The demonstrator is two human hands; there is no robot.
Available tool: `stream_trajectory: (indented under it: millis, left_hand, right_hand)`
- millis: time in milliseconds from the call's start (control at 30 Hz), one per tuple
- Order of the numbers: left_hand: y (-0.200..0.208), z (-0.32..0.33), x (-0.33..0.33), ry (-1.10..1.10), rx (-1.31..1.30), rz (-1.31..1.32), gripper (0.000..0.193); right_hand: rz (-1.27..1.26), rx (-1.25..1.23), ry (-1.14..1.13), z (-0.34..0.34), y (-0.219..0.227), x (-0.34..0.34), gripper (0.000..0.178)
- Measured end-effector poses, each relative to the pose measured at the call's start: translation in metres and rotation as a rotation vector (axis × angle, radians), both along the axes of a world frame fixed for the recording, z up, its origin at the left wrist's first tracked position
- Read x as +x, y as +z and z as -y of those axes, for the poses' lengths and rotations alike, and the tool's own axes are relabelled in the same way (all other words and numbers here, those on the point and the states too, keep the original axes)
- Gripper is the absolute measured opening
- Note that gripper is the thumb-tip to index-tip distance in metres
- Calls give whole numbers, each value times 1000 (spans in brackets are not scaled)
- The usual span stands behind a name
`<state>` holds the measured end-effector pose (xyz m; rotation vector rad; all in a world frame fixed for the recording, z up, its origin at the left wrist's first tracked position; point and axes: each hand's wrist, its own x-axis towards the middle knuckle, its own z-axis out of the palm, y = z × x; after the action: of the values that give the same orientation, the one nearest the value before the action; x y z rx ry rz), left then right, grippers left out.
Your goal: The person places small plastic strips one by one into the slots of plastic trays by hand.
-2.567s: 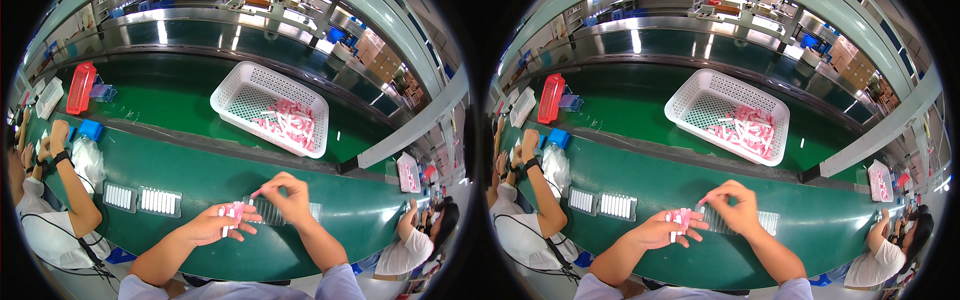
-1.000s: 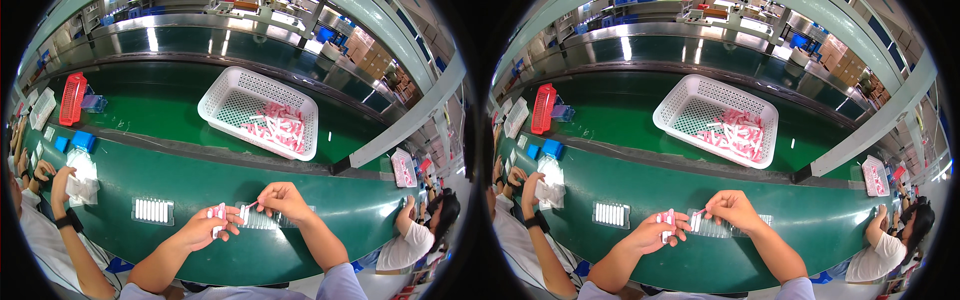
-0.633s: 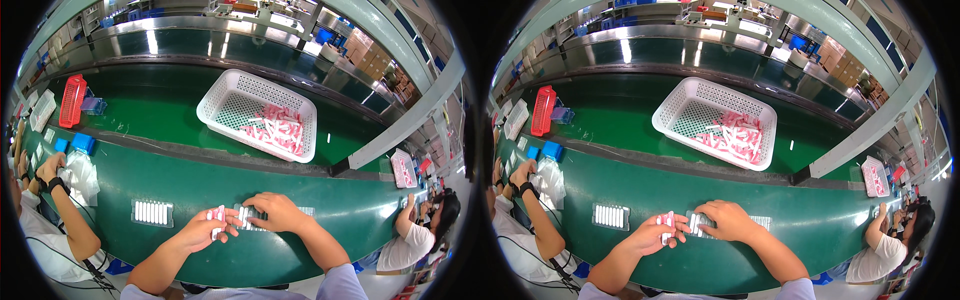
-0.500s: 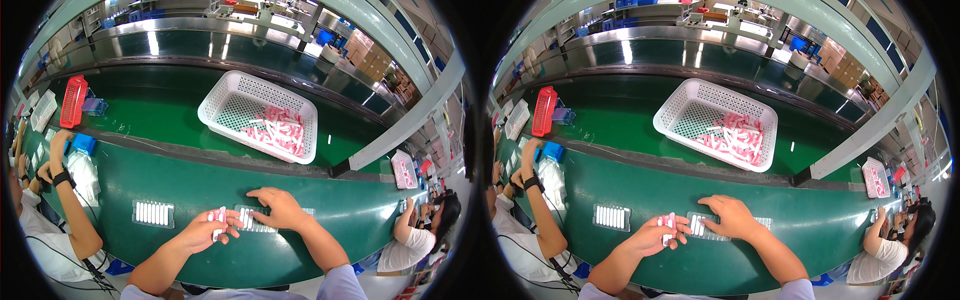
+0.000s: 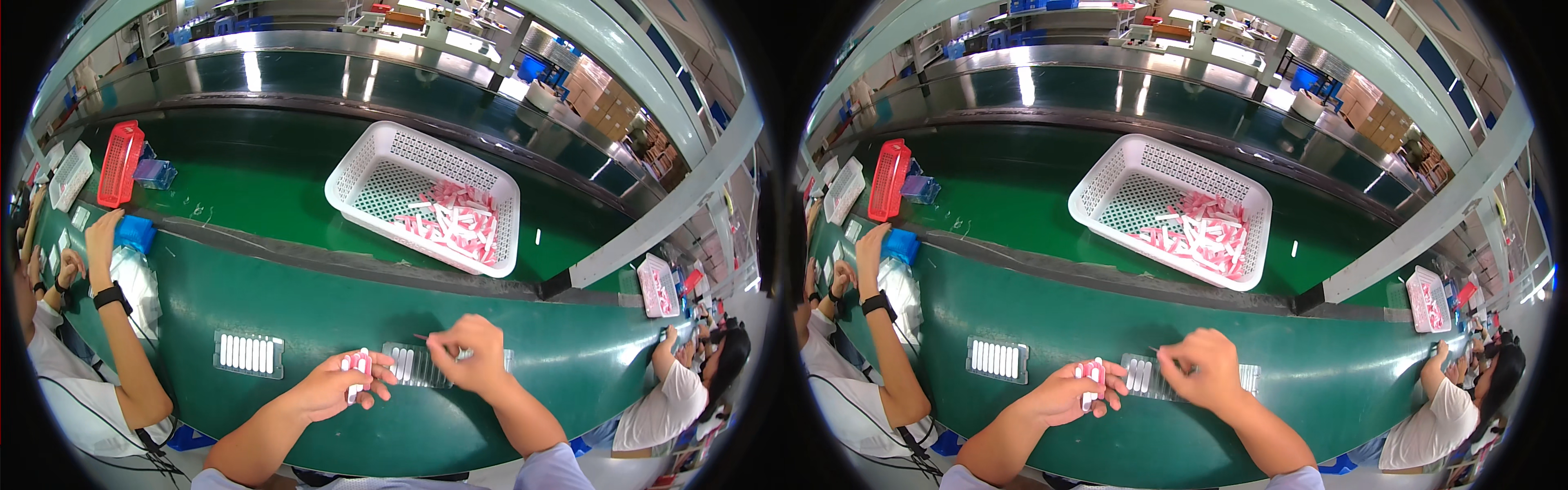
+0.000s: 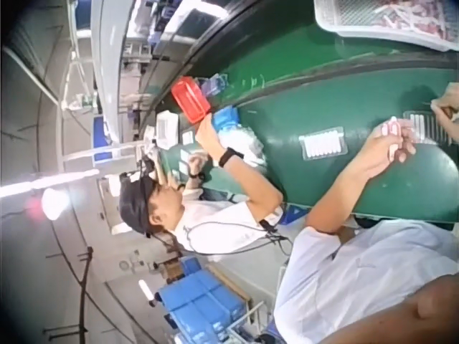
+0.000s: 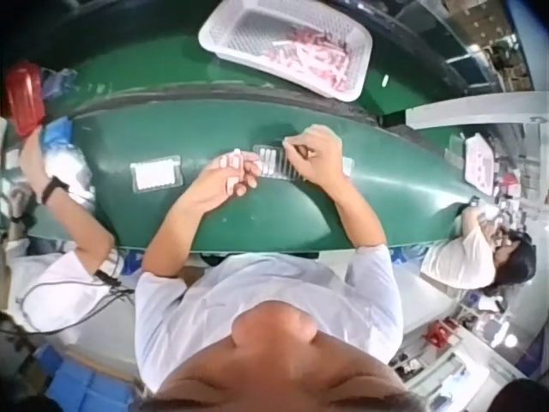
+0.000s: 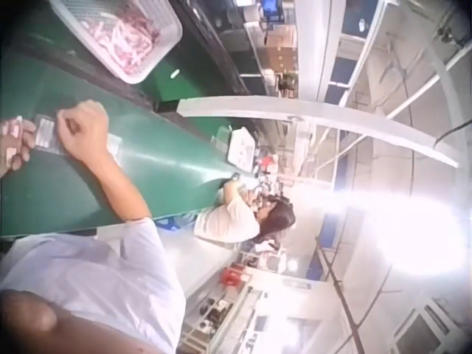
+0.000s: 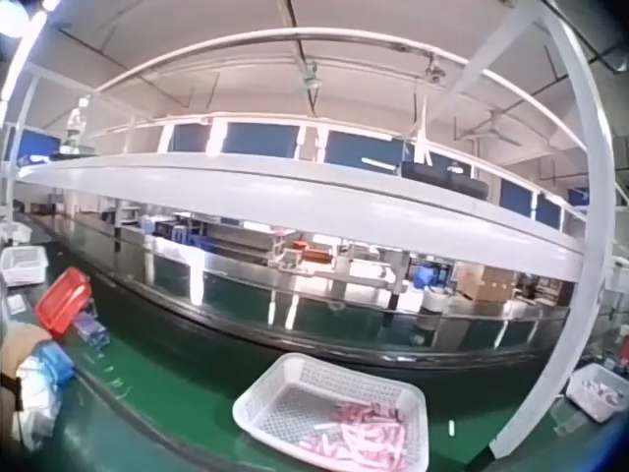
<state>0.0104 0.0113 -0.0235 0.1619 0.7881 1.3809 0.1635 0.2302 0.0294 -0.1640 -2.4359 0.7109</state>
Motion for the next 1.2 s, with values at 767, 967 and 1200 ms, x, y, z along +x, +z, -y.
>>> stream_trajectory:
  millis: [767, 967, 1200]
  left_hand:
    - [12, -2, 11, -192, 89, -34, 47]
    - [9, -5, 5, -198, 102, 5, 44]
    - [15, -3, 5, -70, 26, -45, 46]
  right_hand:
    - [324, -453, 262, 41, 1, -18, 13]
    - [375, -936, 196, 21, -8, -11, 5]
    - [313, -1166, 171, 5, 7, -8, 11]
